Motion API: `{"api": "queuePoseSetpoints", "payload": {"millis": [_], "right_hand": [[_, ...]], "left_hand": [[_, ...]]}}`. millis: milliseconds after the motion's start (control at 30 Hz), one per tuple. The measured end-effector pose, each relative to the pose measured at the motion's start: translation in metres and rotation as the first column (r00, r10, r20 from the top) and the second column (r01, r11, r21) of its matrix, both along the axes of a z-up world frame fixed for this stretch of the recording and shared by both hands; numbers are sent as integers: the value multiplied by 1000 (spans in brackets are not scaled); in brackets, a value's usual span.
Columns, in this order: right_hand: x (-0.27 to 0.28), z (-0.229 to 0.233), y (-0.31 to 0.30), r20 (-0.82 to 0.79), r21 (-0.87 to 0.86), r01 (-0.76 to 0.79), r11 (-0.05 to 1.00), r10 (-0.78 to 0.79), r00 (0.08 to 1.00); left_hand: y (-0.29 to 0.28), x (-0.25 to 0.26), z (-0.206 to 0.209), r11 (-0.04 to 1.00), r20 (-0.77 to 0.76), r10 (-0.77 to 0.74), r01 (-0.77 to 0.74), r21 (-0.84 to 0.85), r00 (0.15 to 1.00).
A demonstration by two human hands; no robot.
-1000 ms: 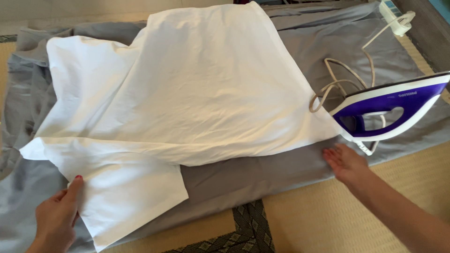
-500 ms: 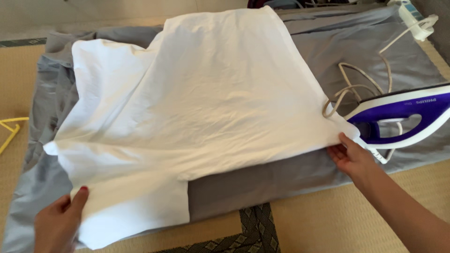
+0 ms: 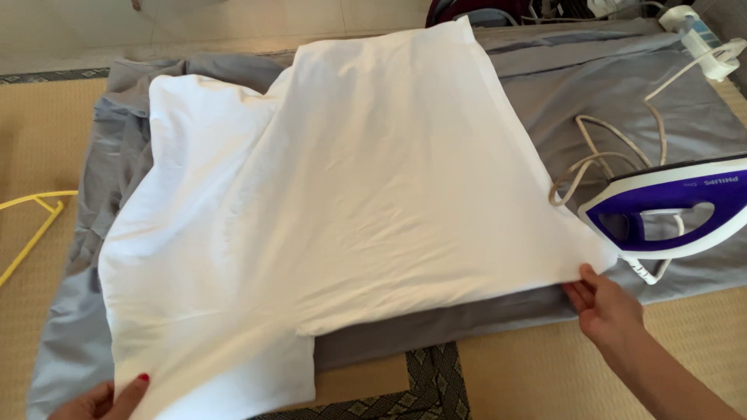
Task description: The person irons a white t-shirt on a grey ironing board. They unfold the shirt, smooth it out, and use a purple and white iron to press the sleeves and the main body of the garment.
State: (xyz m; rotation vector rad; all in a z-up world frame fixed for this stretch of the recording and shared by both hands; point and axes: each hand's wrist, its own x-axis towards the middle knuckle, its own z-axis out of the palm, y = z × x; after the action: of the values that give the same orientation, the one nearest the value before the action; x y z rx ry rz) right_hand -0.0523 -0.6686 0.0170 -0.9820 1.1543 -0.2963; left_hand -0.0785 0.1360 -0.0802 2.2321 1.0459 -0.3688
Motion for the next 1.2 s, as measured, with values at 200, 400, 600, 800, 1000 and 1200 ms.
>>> {"api": "queuePoseSetpoints", "payload": {"millis": [200, 400, 600, 800, 1000, 1200], "right_hand": [[-24, -10, 0, -95, 16, 82, 997, -80, 992], [-18, -26, -30, -55, 3, 49, 999, -49, 997], [-1, -5, -48, -101, -94, -73, 993, 64, 993], [10, 7, -58, -330, -144, -320, 936, 259, 908], [2, -5, -75, -343, -167, -446, 879, 372, 862], [-1, -6, -73, -350, -171, -428, 887, 352, 868]], "left_hand": [[22, -23, -72, 998, -94, -17, 11, -64, 995], [24, -13, -52, 996, -129, -66, 57, -70, 989], [17, 31, 35, 932, -64, -257, 265, 248, 964], [18, 89, 46, 911, 227, 188, -83, -404, 956], [16, 162, 50, 803, 78, 469, -389, -451, 879], [31, 182, 48, 895, 471, 236, -1, -447, 850]]}}
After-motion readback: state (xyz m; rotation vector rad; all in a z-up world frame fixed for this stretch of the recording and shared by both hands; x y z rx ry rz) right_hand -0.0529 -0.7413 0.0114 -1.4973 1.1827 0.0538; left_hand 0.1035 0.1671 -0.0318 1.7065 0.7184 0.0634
